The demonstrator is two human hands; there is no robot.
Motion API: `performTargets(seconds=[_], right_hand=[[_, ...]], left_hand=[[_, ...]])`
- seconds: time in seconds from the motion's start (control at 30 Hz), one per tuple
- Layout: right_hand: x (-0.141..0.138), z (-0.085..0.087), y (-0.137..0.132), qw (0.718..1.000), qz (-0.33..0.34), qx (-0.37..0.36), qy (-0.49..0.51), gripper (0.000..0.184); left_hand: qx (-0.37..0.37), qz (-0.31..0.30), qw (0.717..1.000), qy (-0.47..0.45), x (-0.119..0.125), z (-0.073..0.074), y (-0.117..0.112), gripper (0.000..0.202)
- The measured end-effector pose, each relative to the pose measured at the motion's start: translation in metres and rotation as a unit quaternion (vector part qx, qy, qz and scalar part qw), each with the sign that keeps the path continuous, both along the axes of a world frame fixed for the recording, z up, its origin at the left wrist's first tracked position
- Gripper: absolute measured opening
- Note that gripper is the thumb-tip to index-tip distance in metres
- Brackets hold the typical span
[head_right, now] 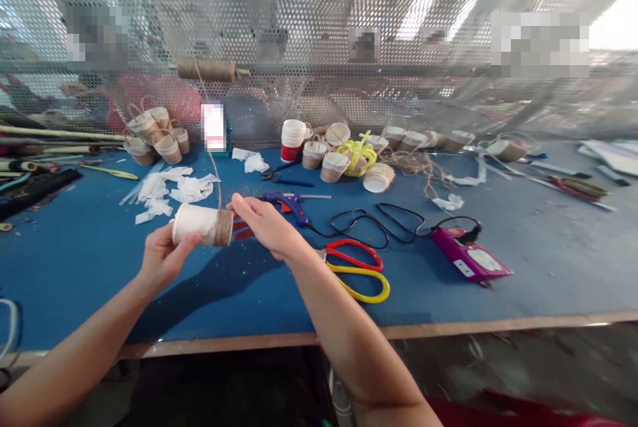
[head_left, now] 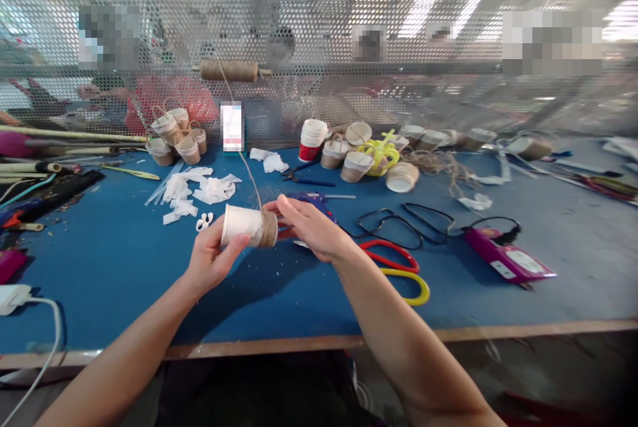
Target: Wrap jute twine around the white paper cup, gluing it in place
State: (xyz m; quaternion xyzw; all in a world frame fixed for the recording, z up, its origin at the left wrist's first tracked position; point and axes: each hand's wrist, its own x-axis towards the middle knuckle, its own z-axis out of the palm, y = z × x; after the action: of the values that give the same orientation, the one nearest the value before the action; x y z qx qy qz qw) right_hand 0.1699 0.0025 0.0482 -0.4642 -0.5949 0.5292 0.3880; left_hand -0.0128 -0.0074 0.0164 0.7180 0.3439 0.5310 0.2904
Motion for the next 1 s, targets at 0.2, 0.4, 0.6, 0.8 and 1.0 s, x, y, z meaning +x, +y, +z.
performTargets(seconds=[0.2,0.4,0.6,0.8,1.0], right_hand=[[0.007,-0.001,-0.007,0.999,0.012,0.036,-0.019,0.029],[0.003,-0.013,-0.009,0.984,-0.019,0.153,-0.088,0.034],[-0.005,-0.022,-0.01,0.973,-0.006,0.197,-0.123,0.033],[0.017,-0.003,-0.005,0.968,-0.097,0.183,-0.141,0.025],[0.077,0.005,0.019,0.879,-0.266,0.129,-0.374,0.025]], left_hand=[[-0.082,-0.044,0.996,0.014,-0.003,0.008,0.005,0.014],[-0.372,-0.105,0.913,-0.13,0.001,0.009,0.015,0.03],[-0.387,-0.071,0.905,-0.162,0.007,0.002,0.015,0.031],[-0.347,-0.034,0.928,-0.13,0.009,0.003,0.01,0.029],[-0.318,0.005,0.945,-0.072,0.01,0.006,0.007,0.026]])
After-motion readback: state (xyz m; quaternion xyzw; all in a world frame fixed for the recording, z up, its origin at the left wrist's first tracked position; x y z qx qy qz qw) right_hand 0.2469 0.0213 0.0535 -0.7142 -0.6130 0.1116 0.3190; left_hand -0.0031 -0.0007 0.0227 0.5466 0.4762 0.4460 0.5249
